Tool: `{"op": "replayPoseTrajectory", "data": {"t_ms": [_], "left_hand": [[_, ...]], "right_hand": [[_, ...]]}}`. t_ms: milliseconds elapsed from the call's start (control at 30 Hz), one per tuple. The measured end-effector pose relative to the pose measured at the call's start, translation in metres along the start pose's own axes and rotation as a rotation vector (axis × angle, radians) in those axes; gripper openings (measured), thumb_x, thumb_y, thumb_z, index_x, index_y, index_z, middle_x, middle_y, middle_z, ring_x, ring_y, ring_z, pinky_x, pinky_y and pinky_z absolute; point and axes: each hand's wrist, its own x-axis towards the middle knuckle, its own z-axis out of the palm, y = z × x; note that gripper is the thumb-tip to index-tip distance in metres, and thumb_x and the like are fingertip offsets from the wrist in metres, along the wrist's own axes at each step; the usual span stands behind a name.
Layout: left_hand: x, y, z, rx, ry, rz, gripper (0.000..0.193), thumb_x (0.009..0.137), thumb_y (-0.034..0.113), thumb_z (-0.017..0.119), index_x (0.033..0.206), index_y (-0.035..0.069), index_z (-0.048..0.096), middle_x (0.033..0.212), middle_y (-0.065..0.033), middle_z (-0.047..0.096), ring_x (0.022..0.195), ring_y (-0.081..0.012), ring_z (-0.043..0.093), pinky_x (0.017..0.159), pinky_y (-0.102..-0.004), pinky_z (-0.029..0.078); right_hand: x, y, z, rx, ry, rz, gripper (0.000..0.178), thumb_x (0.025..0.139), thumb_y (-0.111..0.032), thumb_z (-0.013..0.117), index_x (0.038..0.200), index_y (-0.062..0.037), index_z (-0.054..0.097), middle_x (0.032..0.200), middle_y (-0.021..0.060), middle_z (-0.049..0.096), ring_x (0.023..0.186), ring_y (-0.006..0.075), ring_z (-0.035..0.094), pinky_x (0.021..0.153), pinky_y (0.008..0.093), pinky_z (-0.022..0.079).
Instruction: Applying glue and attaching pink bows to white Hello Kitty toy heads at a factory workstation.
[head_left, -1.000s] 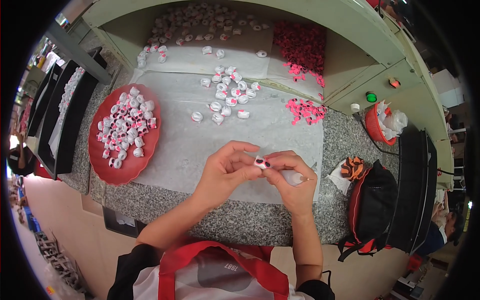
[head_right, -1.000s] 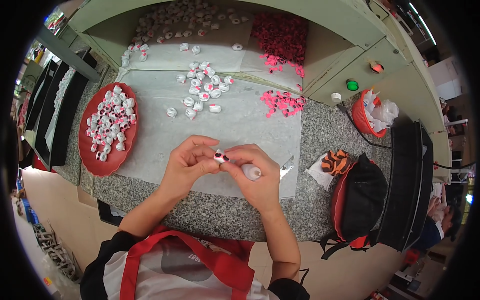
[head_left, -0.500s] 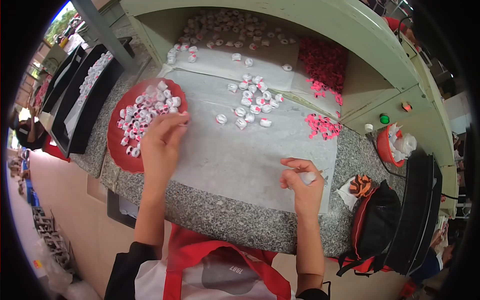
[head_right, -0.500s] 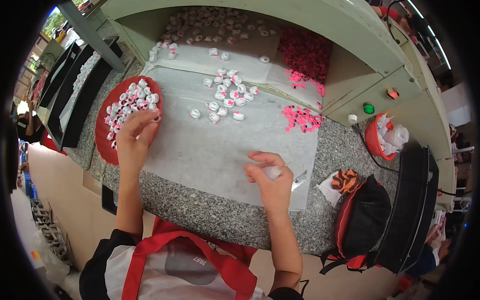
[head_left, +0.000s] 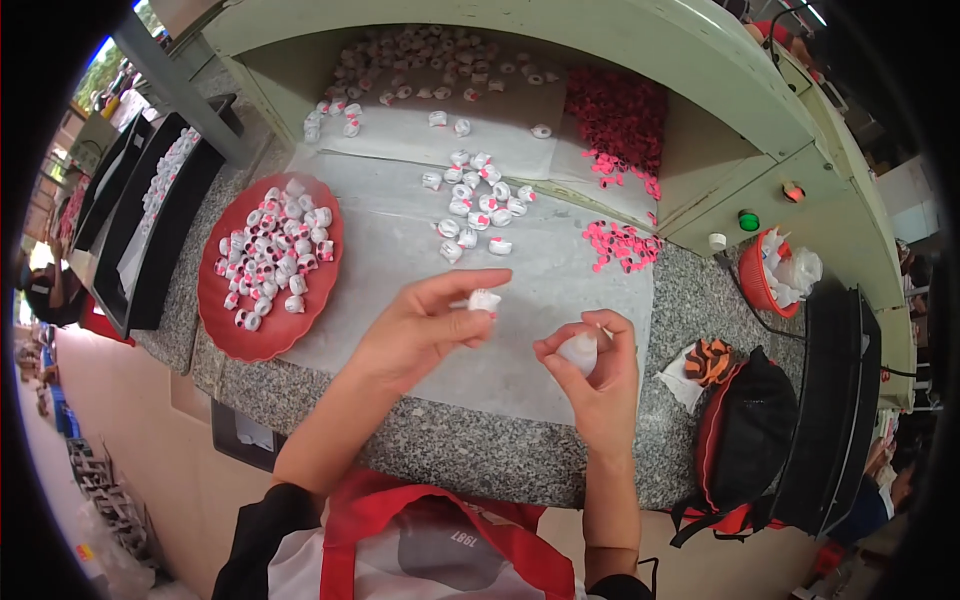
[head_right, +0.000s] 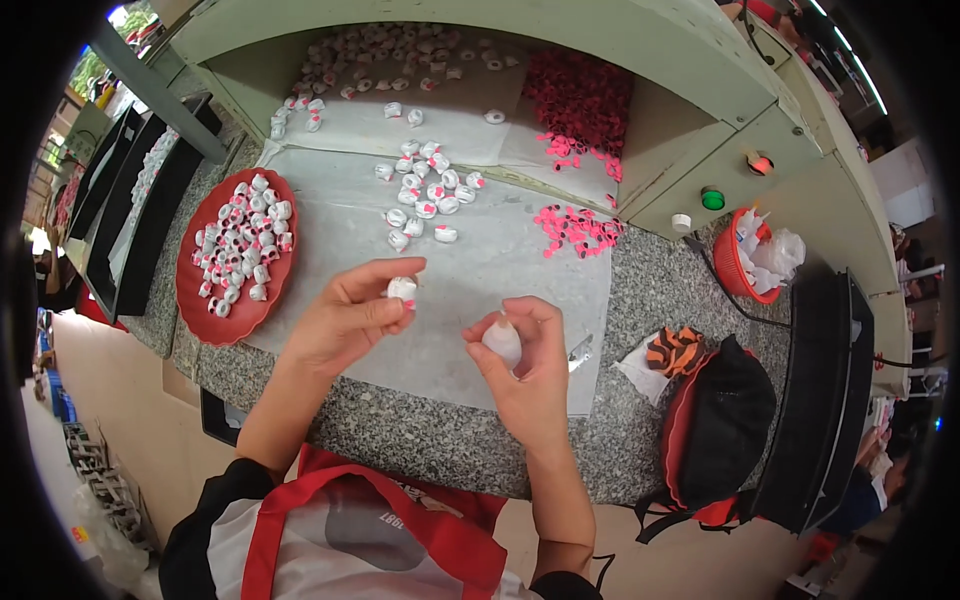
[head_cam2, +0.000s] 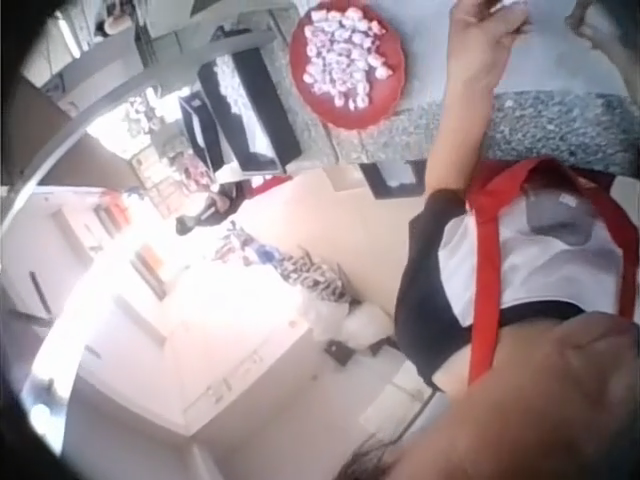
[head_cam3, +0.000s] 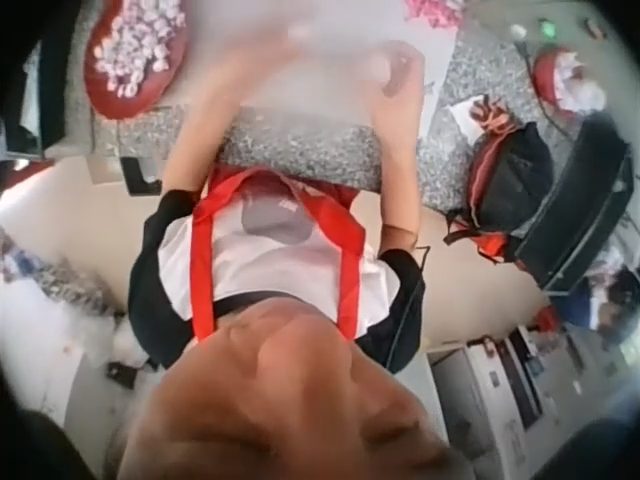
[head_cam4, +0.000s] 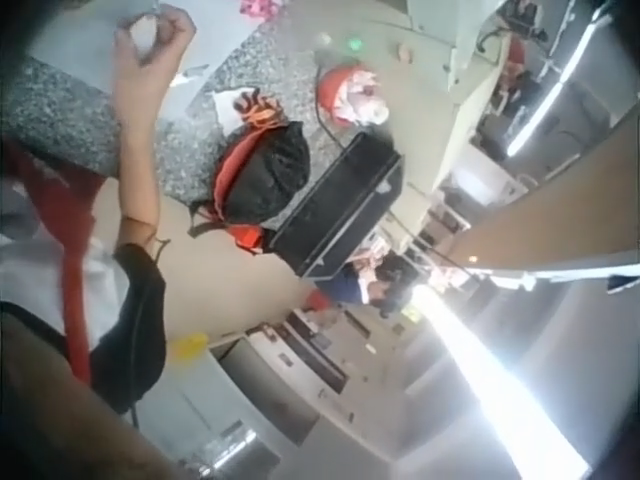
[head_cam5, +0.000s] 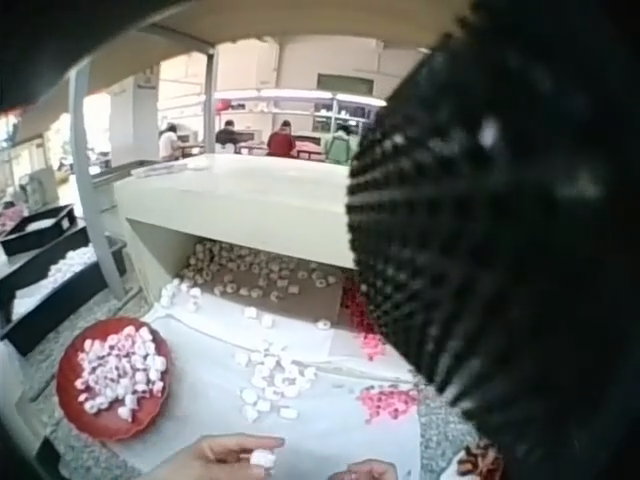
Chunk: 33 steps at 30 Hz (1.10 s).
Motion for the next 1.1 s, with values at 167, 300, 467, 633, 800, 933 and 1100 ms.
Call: {"op": "replayPoseTrajectory", "data": {"t_ms": [167,300,467,633,800,933,1100], "left_hand": [[-0.008,-0.001,0.027,-0.5,-0.119,0.029,0.039,0.078,0.0,0.057,0.115,-0.002,0.047,0.1,-0.0096,0.055,0.094,-0.0215,0.058,0.08,-0.0279,0.047],[-0.012,-0.011,0.03,-0.187,0.013,0.197,0.028,0.073,-0.009,0.058,0.099,-0.003,0.051,0.097,-0.0103,0.055,0.089,-0.0235,0.06,0.077,-0.0317,0.049],[-0.011,-0.013,0.034,-0.235,0.008,0.278,0.028,0.074,-0.011,0.056,0.1,-0.002,0.049,0.097,-0.0099,0.051,0.092,-0.0217,0.057,0.081,-0.0358,0.049],[-0.009,-0.019,0.032,-0.166,-0.033,0.331,0.026,0.075,-0.012,0.054,0.099,-0.003,0.049,0.1,-0.0108,0.047,0.095,-0.0209,0.054,0.086,-0.039,0.048],[-0.01,-0.017,0.036,-0.108,0.007,0.358,0.028,0.073,-0.015,0.053,0.1,-0.005,0.051,0.102,-0.0121,0.047,0.095,-0.0225,0.055,0.085,-0.0356,0.048],[-0.011,-0.016,0.035,-0.108,-0.004,0.358,0.028,0.074,-0.015,0.053,0.1,-0.006,0.052,0.103,-0.0096,0.047,0.098,-0.0181,0.053,0.085,-0.0277,0.047],[-0.011,-0.017,0.034,-0.026,0.005,0.427,0.03,0.072,-0.018,0.052,0.1,-0.007,0.053,0.103,-0.0134,0.047,0.095,-0.0223,0.055,0.08,-0.0303,0.05]], "right_hand": [[-0.013,-0.032,-0.015,0.058,0.269,0.069,0.031,0.071,-0.006,0.061,0.098,0.001,0.048,0.086,0.0096,0.055,0.074,0.0144,0.054,0.067,0.0239,0.043],[-0.031,-0.038,0.004,-0.264,0.308,-0.302,0.038,0.066,-0.02,0.066,0.094,0.0021,0.052,0.086,0.009,0.054,0.075,0.0137,0.051,0.068,0.0243,0.042],[-0.032,-0.036,-0.003,-0.344,0.182,-0.516,0.03,0.063,-0.001,0.066,0.09,0.0014,0.053,0.074,0.011,0.06,0.052,0.0158,0.055,0.048,0.0244,0.044],[-0.033,-0.036,-0.001,-0.392,0.122,-0.47,0.029,0.063,0.003,0.064,0.089,0.0014,0.052,0.07,0.0114,0.06,0.048,0.0174,0.054,0.044,0.0243,0.041],[-0.028,-0.038,0.0,-0.455,0.099,-0.537,0.028,0.064,0.004,0.063,0.09,0.0018,0.051,0.072,0.0106,0.061,0.047,0.0172,0.053,0.043,0.0255,0.042],[-0.024,-0.034,0.0,-0.473,0.098,-0.589,0.029,0.064,0.004,0.063,0.09,0.0022,0.051,0.072,0.0104,0.061,0.047,0.0174,0.053,0.043,0.0258,0.042],[-0.021,-0.032,0.002,-0.446,0.082,-0.621,0.028,0.064,0.005,0.063,0.089,0.0022,0.051,0.072,0.0098,0.061,0.045,0.0174,0.053,0.041,0.0253,0.041]]}}
